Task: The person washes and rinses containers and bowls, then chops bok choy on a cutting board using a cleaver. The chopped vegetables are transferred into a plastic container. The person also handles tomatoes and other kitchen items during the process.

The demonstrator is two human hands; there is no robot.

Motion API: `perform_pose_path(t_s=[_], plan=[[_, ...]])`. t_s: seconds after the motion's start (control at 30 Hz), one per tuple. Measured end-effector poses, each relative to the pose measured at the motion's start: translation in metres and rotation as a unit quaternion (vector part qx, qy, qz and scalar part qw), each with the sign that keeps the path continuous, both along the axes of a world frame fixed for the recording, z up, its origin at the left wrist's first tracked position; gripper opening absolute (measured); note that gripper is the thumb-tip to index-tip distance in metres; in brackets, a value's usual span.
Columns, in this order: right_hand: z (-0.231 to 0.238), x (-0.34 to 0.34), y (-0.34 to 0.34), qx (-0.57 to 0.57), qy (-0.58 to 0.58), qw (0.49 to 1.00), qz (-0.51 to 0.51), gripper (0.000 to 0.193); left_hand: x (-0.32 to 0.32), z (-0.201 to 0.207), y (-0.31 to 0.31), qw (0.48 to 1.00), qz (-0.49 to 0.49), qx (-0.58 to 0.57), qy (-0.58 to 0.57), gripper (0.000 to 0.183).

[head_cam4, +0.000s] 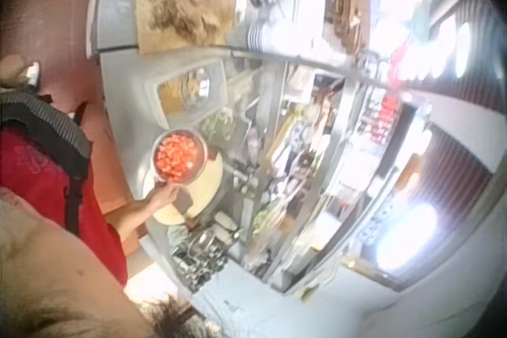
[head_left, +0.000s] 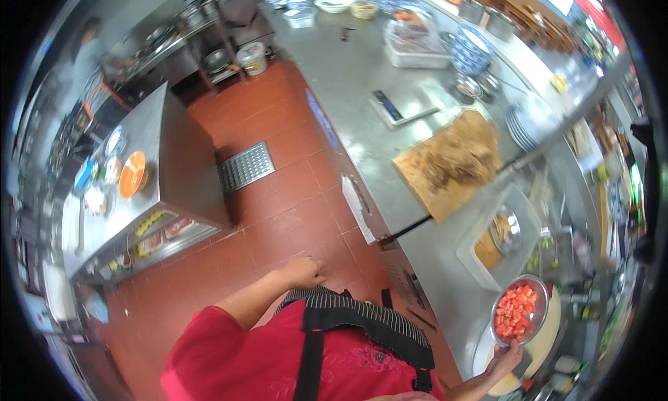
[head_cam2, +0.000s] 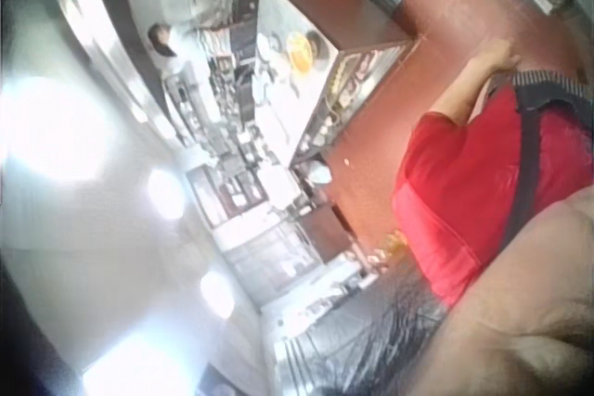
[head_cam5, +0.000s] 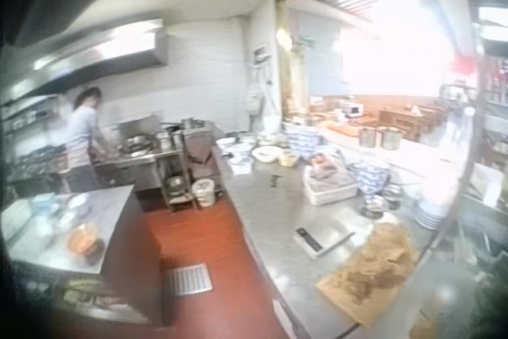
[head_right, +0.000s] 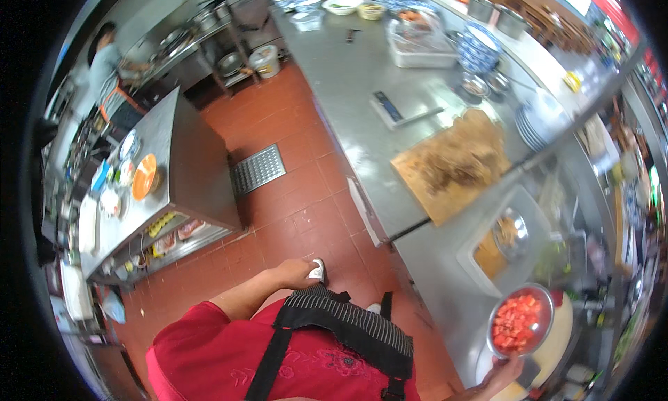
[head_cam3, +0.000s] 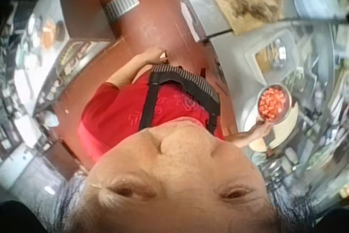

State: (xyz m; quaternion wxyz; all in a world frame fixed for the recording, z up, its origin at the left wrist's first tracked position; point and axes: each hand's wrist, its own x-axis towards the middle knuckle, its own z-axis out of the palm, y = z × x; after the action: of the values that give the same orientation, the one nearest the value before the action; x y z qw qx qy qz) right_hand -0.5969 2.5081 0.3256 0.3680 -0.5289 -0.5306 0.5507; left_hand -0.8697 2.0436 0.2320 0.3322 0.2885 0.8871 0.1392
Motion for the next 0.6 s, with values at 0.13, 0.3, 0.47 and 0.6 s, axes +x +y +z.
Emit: perform_pose_path(t_s=[0.13, 0.3, 0.47, 0.6], plan=[[0.013, -0.118, -0.058, -0.022, 0.037, 0.987, 0.156, 0.032, -0.019, -0.016, -0.067, 0.997, 0.071, 0.007, -0.017, 0.046], [-0.016, -0.263, -0.155, -0.098, 0.095, 0.931, 0.340, 0.030, -0.055, -0.016, -0.178, 0.990, 0.132, -0.013, -0.044, 0.050], [-0.035, -0.398, -0.260, -0.179, 0.064, 0.870, 0.454, 0.030, -0.114, -0.008, -0.256, 0.973, 0.227, -0.038, -0.003, 0.044], [-0.037, -0.495, -0.332, -0.220, 0.100, 0.823, 0.514, 0.027, -0.179, -0.003, -0.271, 0.956, 0.291, 0.026, -0.004, 0.048]])
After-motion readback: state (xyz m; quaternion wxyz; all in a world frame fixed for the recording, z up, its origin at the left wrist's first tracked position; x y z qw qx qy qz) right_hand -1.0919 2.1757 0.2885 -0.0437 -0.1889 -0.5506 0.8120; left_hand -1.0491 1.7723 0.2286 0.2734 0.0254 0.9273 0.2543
